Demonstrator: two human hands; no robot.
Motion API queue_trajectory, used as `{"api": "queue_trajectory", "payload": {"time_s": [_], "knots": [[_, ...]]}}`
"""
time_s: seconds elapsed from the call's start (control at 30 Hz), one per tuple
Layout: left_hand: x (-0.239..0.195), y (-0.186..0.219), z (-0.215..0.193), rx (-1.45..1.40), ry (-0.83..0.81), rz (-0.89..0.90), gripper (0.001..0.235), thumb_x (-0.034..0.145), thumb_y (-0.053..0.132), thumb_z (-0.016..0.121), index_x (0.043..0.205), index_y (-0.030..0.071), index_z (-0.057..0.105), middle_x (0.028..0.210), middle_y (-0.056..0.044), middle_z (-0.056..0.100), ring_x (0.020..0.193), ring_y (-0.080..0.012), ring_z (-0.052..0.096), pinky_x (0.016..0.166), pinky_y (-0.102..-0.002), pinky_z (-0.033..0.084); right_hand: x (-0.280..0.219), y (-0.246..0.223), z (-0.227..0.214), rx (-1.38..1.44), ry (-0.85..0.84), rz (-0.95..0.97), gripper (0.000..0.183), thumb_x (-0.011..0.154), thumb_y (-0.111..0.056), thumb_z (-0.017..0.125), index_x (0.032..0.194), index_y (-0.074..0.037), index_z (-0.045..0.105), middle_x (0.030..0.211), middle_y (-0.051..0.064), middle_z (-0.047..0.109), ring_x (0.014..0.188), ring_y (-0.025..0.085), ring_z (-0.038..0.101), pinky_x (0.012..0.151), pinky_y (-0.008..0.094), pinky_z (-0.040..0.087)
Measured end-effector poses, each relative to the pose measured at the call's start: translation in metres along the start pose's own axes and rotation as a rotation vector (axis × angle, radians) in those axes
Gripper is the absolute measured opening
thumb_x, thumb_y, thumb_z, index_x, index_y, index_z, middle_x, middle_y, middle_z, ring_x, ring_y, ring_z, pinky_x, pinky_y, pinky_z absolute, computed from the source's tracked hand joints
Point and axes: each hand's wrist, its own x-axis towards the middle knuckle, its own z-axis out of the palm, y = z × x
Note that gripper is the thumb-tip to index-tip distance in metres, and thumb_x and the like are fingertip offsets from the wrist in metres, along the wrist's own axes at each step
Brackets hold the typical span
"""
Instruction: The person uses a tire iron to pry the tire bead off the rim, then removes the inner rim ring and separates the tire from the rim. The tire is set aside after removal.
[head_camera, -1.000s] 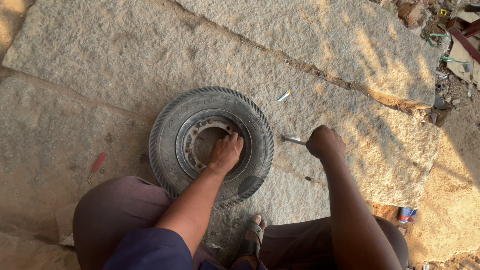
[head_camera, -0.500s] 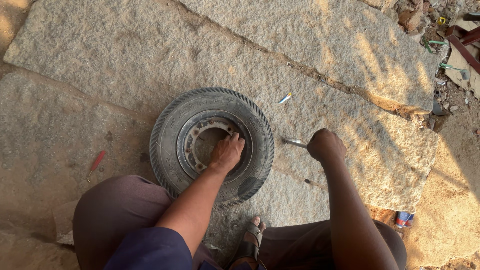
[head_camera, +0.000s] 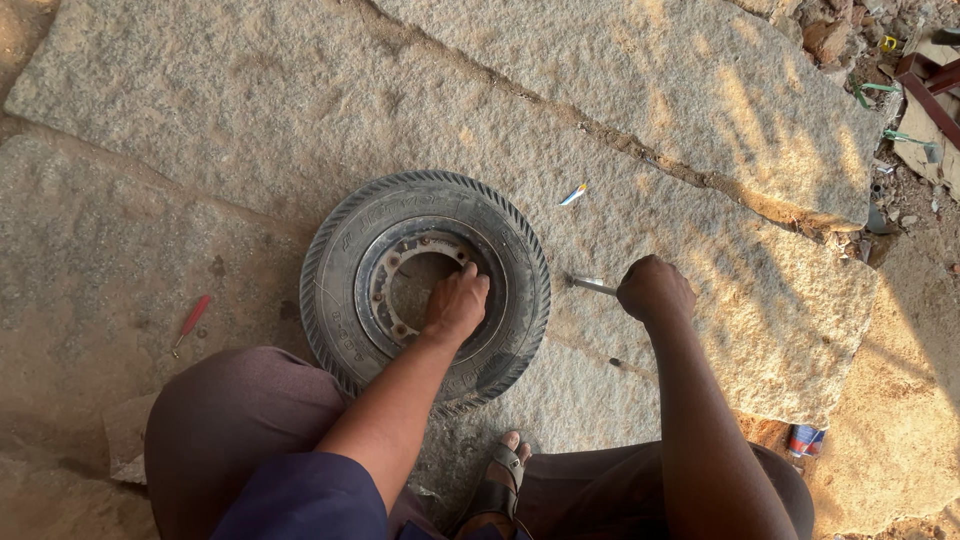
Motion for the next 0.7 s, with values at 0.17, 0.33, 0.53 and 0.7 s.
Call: {"api": "queue_trajectory", "payload": {"time_s": [0.17,0.33,0.53,0.7], "knots": [[0.007,-0.003,0.005,-0.017,0.014,0.009,0.019,0.104,0.009,0.050,0.100,-0.002,0.065,0.119,-0.022,0.063,0.101,-0.0376,0.070,0.084,-0.044,0.062,0.001,0.002,0.000,-0.004,0.007,0.001,0.015,0.096,-0.019,0.070,0.107,-0.017,0.081,0.091,0.005,0.076,0.076,0.017,0.065,0.072,0.036,0.053],[0.013,-0.005,0.012,0.026,-0.039,0.070,0.014,0.099,0.008,0.054,0.095,0.002,0.066,0.115,-0.021,0.064,0.098,-0.0379,0.071,0.084,-0.048,0.060,0.002,0.006,0.001,0.036,0.018,-0.006,0.016,0.096,-0.021,0.070,0.107,-0.018,0.081,0.092,0.005,0.077,0.077,0.018,0.067,0.073,0.037,0.054],[0.012,-0.009,0.017,0.030,0.037,0.069,0.011,0.093,0.007,0.056,0.094,0.002,0.066,0.112,-0.020,0.064,0.096,-0.0387,0.070,0.081,-0.048,0.061,-0.001,0.001,-0.001,0.004,0.017,0.001,0.017,0.096,-0.023,0.070,0.108,-0.021,0.082,0.096,0.004,0.078,0.084,0.019,0.069,0.078,0.038,0.055],[0.011,-0.010,0.020,-0.008,0.067,0.064,0.009,0.092,0.007,0.060,0.096,0.003,0.066,0.109,-0.022,0.064,0.091,-0.0413,0.068,0.077,-0.054,0.058,-0.008,0.003,-0.005,-0.007,0.090,-0.040,0.022,0.093,-0.023,0.069,0.108,-0.014,0.082,0.117,0.016,0.074,0.108,0.036,0.069,0.089,0.048,0.054]]}}
